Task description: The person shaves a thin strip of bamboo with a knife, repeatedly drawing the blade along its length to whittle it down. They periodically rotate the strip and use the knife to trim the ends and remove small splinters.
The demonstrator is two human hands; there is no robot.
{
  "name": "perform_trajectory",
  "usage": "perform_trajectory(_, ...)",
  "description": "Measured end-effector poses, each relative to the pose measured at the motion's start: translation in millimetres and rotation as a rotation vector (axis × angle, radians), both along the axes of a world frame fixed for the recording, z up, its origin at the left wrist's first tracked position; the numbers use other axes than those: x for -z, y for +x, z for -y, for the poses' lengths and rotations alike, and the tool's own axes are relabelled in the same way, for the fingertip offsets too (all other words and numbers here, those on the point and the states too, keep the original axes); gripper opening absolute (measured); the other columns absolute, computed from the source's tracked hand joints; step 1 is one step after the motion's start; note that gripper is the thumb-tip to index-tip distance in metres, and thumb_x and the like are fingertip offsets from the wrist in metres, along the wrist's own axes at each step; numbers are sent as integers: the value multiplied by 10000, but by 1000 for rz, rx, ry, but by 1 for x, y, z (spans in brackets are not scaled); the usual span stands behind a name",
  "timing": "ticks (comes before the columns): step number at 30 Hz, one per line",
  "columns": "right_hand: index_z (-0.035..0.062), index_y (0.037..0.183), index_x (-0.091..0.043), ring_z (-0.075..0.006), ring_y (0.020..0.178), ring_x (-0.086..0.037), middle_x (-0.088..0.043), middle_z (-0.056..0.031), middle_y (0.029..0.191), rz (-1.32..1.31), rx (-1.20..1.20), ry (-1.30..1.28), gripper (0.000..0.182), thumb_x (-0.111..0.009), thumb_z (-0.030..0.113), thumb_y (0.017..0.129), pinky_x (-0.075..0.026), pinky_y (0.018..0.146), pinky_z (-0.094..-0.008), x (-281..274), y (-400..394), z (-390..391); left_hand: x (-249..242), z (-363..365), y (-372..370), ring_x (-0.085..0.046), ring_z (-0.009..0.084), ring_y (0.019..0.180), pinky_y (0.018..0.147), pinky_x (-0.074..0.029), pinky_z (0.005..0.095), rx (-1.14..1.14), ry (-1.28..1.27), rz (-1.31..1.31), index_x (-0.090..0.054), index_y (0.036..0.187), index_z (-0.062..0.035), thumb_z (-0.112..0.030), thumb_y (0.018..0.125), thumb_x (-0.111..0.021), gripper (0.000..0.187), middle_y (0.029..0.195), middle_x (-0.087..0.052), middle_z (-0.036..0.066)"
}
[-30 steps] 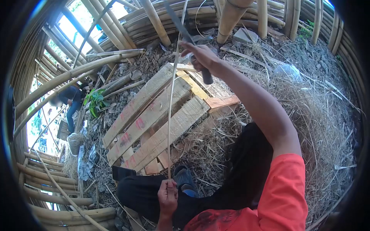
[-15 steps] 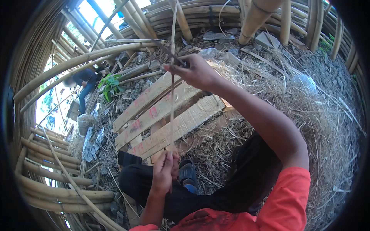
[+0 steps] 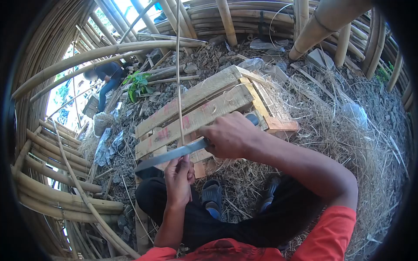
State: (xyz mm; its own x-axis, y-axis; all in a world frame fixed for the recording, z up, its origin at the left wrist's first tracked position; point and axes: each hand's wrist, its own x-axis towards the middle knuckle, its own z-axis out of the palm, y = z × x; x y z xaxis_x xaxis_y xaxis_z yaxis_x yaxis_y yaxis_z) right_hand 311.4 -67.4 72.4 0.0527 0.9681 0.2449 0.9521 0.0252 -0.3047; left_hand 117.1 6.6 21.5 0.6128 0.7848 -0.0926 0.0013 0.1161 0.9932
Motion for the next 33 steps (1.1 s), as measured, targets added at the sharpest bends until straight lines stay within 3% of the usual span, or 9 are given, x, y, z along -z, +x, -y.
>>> perform_trajectory(5,99,773,-583,-297,532,-607,-608,-78,599,8,34,-26,156,-666,219,717,-446,496,-426,3,3,-7,0,2,-4,-325,5,512,419,-219,170,55,-81,29,-607,1055,-52,-204,982,-539,182,619,-373,-73)
perform_trajectory(10,76,869,-622,-311,603,-647,-631,-126,642,-18,211,-101,197,-633,207,721,-485,549,-434,-5,14,-13,-8,15,-4,-304,2,495,409,-201,174,33,-167,-11,-599,1188,-45,-208,979,-543,271,602,-359,-82)
perform_trajectory(12,66,886,-608,-313,613,-648,-640,-123,656,53,249,-54,233,-649,215,712,-483,553,-440,-3,23,-14,-11,18,-6,-307,-13,520,428,-222,163,48,-170,-10,-611,1191,-50,-214,980,-545,276,643,-378,-93)
perform_trajectory(14,111,849,-611,-265,594,-637,-644,-49,651,106,266,-32,230,-706,222,671,-474,549,-399,5,26,-16,-10,19,-6,-307,-20,529,436,-231,156,49,-143,-17,-616,1189,-46,-220,981,-545,280,659,-387,-98)
perform_trajectory(17,101,841,-617,-260,622,-647,-652,-56,680,124,285,-11,238,-713,215,655,-483,562,-395,8,32,-19,-8,18,-6,-298,-12,510,423,-215,162,39,-96,-36,-610,1181,-28,-224,983,-540,287,632,-363,-94)
perform_trajectory(20,79,869,-625,-315,658,-663,-653,-126,679,118,249,33,248,-682,263,711,-509,599,-426,13,44,-21,-11,20,-9,-287,5,481,399,-188,180,35,-115,-33,-604,1179,-14,-221,984,-532,293,593,-321,-88)
perform_trajectory(25,90,820,-678,-237,573,-642,-644,-83,634,121,493,40,154,-656,177,695,-517,548,-363,6,84,-20,-9,35,-22,-290,10,480,398,-198,182,59,-138,-53,-607,1181,-10,-216,986,-527,294,596,-326,-81)
perform_trajectory(33,85,791,-704,-286,597,-657,-658,-120,651,80,538,101,162,-641,165,664,-529,589,-410,17,94,-23,-3,39,-34,-288,12,474,395,-198,181,60,-122,-46,-598,1168,-1,-222,988,-523,294,592,-347,-71)
